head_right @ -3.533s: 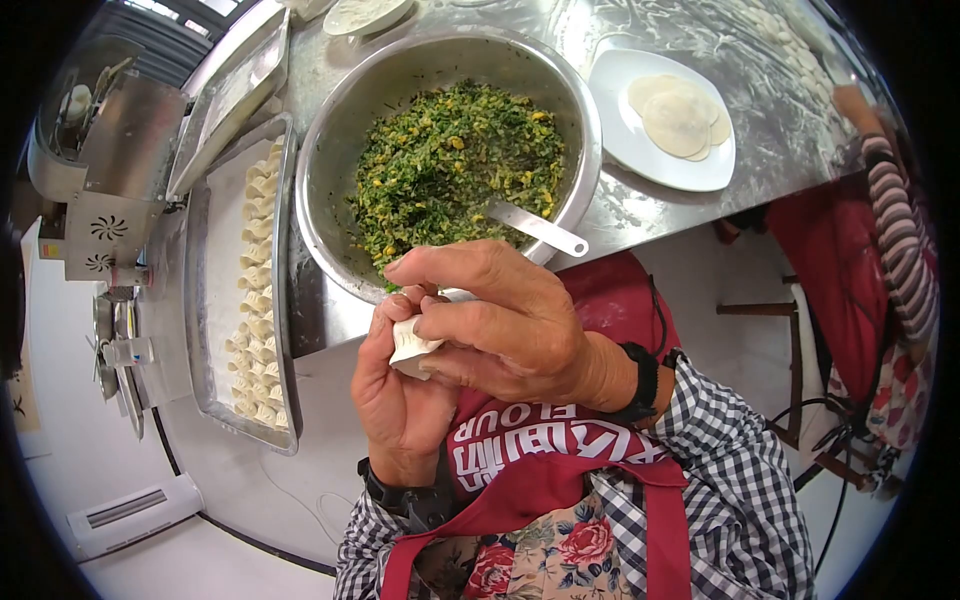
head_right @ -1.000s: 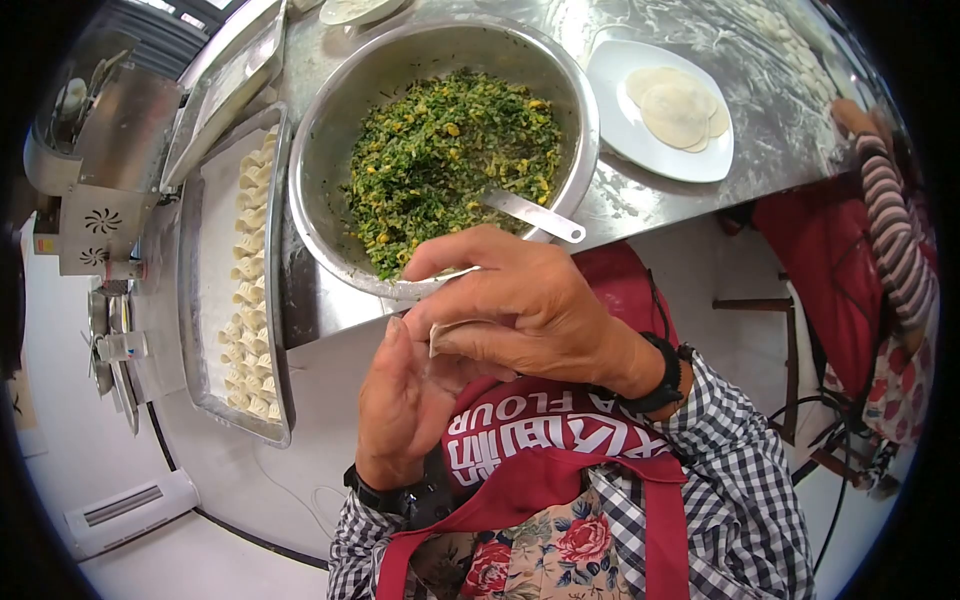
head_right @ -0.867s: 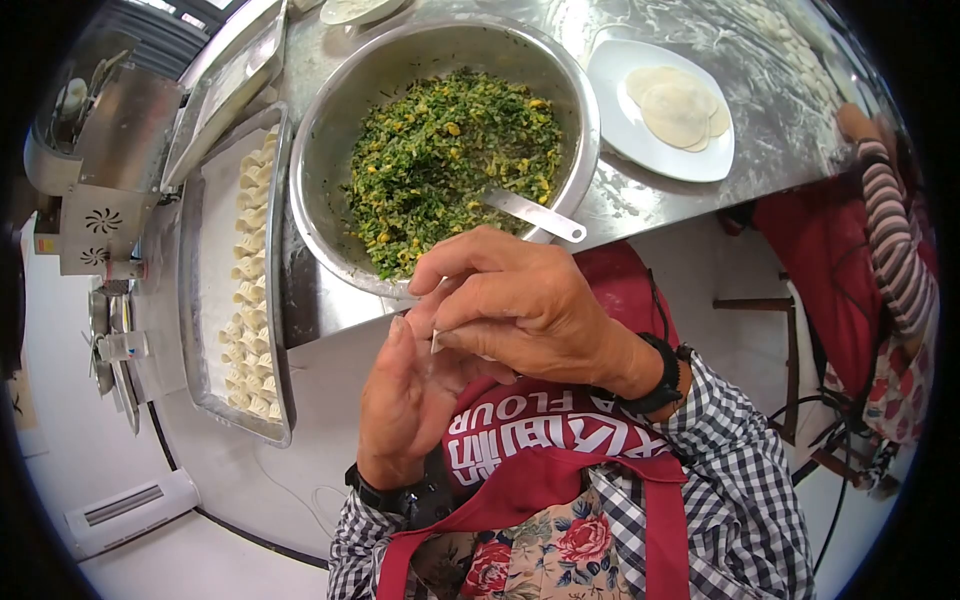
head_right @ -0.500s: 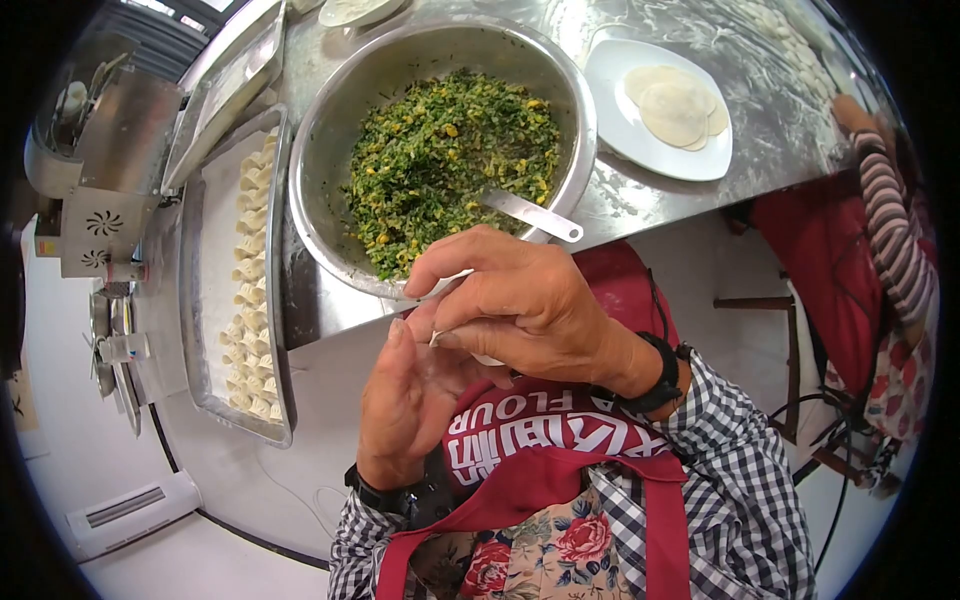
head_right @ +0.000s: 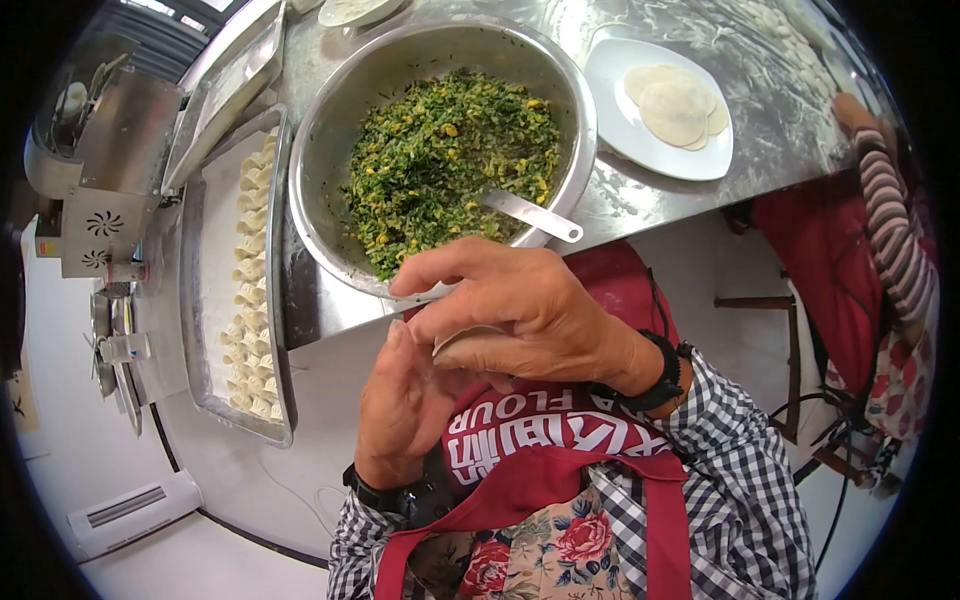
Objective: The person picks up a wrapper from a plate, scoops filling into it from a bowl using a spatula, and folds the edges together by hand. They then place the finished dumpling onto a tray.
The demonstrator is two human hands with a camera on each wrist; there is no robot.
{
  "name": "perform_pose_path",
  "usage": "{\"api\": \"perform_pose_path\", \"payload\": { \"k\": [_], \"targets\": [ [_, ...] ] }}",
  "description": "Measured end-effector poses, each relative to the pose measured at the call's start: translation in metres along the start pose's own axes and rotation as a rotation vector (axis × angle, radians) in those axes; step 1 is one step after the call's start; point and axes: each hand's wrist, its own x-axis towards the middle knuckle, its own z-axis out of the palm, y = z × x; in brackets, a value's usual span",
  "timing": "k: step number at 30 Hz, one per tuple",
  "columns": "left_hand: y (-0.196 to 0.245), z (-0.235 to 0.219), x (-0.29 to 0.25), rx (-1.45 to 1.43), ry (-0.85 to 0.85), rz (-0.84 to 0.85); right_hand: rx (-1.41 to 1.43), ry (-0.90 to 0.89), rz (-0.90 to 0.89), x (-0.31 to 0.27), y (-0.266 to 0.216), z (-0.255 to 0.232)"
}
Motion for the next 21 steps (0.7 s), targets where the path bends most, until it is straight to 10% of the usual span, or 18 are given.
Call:
{"api": "perform_pose_path", "payload": {
  "k": [21],
  "targets": [
    [-0.001, -0.001, 0.0, 0.083, -0.02, -0.011, 0.083, -0.143, -0.111, -0.003, 0.009, -0.004]
  ]
}}
